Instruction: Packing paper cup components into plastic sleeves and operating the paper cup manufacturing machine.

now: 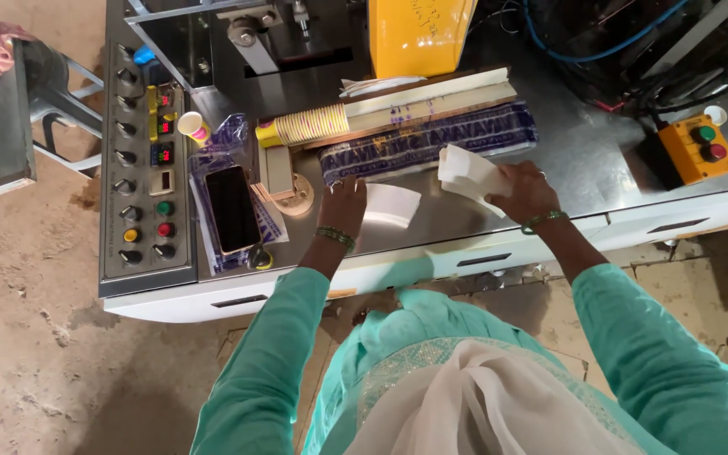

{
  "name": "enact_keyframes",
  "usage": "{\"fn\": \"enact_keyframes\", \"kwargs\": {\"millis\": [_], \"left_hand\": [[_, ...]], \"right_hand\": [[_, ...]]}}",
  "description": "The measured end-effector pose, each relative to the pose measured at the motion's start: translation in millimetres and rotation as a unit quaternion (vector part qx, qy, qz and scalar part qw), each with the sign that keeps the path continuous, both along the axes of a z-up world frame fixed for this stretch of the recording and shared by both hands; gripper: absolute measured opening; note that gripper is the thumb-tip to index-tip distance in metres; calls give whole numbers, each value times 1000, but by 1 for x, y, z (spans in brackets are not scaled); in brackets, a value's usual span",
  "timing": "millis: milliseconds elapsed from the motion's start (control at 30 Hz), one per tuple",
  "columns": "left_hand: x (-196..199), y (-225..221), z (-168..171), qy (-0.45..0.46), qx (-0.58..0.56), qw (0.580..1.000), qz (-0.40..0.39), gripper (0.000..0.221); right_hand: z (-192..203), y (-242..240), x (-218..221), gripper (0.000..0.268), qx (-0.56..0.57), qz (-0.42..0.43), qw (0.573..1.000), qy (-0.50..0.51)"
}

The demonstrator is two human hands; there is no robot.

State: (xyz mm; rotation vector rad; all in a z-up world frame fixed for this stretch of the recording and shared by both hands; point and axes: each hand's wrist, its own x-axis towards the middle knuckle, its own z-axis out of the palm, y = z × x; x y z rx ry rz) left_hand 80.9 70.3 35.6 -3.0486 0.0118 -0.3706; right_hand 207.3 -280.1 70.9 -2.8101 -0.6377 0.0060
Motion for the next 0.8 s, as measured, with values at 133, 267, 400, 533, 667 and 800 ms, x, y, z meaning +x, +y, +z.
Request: {"fn": "enact_keyframes", "kwargs": {"millis": [133,267,400,533,667,800], "left_hand": [[1,6,0,54,-15,998,-12,37],[-3,-3,15,90,-36,995,0,33],[-22,-24,15,1,-9,999,45,46],[-61,-48,2,73,-78,994,18,50],[-86,-74,-19,45,-95,994,-36,68],[-90,-87,-22,29,-4,997,-74,45]], "right_hand": [[28,13,-7,81,-33,5,999,-17],[5,45,-33,71,50,26,997,-57],[15,89,-77,62,155,228,959,-72],[13,94,-111,71,73,304,948,-62],[-4,71,-128,70,8,321,947,-19],[-18,65,-131,67,11,312,949,-46]]}}
